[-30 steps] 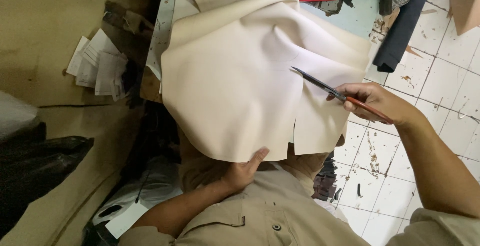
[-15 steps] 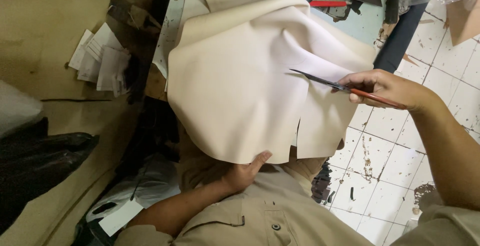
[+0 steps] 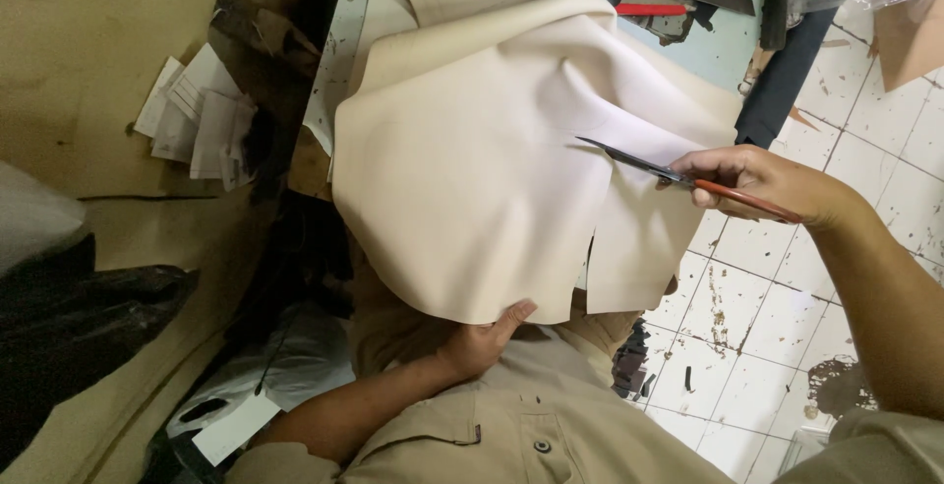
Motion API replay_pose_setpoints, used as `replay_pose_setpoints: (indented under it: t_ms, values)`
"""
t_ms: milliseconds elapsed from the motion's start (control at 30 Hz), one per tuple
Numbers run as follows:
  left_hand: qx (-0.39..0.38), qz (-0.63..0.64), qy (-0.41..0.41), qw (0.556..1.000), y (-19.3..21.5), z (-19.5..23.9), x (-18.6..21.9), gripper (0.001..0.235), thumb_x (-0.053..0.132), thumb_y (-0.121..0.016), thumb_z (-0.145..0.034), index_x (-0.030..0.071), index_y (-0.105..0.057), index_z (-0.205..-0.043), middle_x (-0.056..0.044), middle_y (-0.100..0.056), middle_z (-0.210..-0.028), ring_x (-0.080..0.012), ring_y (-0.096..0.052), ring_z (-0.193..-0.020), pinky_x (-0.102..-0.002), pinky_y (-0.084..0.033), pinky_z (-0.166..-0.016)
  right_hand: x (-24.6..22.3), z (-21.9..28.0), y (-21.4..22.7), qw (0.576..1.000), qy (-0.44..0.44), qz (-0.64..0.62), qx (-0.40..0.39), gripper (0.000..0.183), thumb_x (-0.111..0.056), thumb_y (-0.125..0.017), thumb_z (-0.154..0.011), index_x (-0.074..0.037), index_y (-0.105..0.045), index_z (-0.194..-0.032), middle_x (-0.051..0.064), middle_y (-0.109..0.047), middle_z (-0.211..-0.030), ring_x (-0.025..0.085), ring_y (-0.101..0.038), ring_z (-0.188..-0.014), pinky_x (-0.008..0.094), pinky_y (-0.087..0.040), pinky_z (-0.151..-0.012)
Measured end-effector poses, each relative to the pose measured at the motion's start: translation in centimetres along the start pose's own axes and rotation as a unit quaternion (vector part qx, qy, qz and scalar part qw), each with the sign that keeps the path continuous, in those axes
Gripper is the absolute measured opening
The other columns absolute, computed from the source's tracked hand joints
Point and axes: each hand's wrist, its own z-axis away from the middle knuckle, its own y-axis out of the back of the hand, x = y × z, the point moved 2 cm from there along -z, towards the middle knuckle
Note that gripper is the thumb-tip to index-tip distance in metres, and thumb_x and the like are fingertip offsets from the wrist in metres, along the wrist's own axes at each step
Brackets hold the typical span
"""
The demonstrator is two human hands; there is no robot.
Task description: Cutting a piece of light-colored leather with large scissors along a curved path on a workbench.
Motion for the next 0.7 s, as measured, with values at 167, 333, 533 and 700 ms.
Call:
replay_pose_setpoints:
  t_ms: [167, 333, 533, 700]
  values:
    - [0.010, -0.017, -0.011, 1.000, 0.0, 0.1, -0.1, 0.030, 0.025, -0.074, -0.093, -0.001, -0.074, -0.109, -0.013, -0.075, -0.117, -0.0247, -0.071, -0.112, -0.034, -0.050, -0.114, 0.6, -0.2, 0.5, 0.998, -0.054, 0.012, 0.010, 0.045, -0.026, -0.066, -0.091, -0.008, -0.076, -0.130, 0.002, -0.065, -0.086, 0.013, -0.043, -0.061, 0.027, -0.034, -0.050]
    - [0.007, 0.018, -0.014, 1.000, -0.1, 0.1, -0.2, 0.031, 0.021, -0.072, -0.095, 0.000, -0.071, -0.118, -0.013, -0.072, -0.124, -0.0251, -0.068, -0.119, -0.035, -0.047, -0.117, 1.2, -0.7, 1.9, 0.998, -0.057, 0.022, 0.017, 0.043, -0.012, -0.070, -0.090, -0.005, -0.075, -0.132, 0.003, -0.072, -0.095, 0.012, -0.056, -0.076, 0.025, -0.048, -0.064]
    - [-0.019, 0.011, 0.022, 1.000, 0.2, 0.5, -1.6, 0.025, 0.024, -0.074, -0.093, 0.003, -0.077, -0.106, -0.009, -0.077, -0.115, -0.0215, -0.072, -0.111, -0.033, -0.050, -0.115, -3.2, -2.1, 2.4, 0.995, -0.070, 0.065, -0.033, 0.042, -0.022, -0.072, -0.090, -0.010, -0.077, -0.130, 0.002, -0.051, -0.076, 0.014, -0.044, -0.069, 0.026, -0.035, -0.063]
    - [-0.028, 0.011, 0.042, 0.999, 0.3, 0.0, -0.8, 0.023, 0.026, -0.075, -0.091, 0.004, -0.078, -0.098, -0.007, -0.078, -0.109, -0.0168, -0.073, -0.105, -0.030, -0.052, -0.111, -4.5, -2.5, 2.5, 0.995, -0.044, 0.065, -0.056, 0.038, -0.025, -0.068, -0.093, -0.008, -0.079, -0.125, 0.000, -0.045, -0.075, 0.014, -0.040, -0.066, 0.026, -0.033, -0.061]
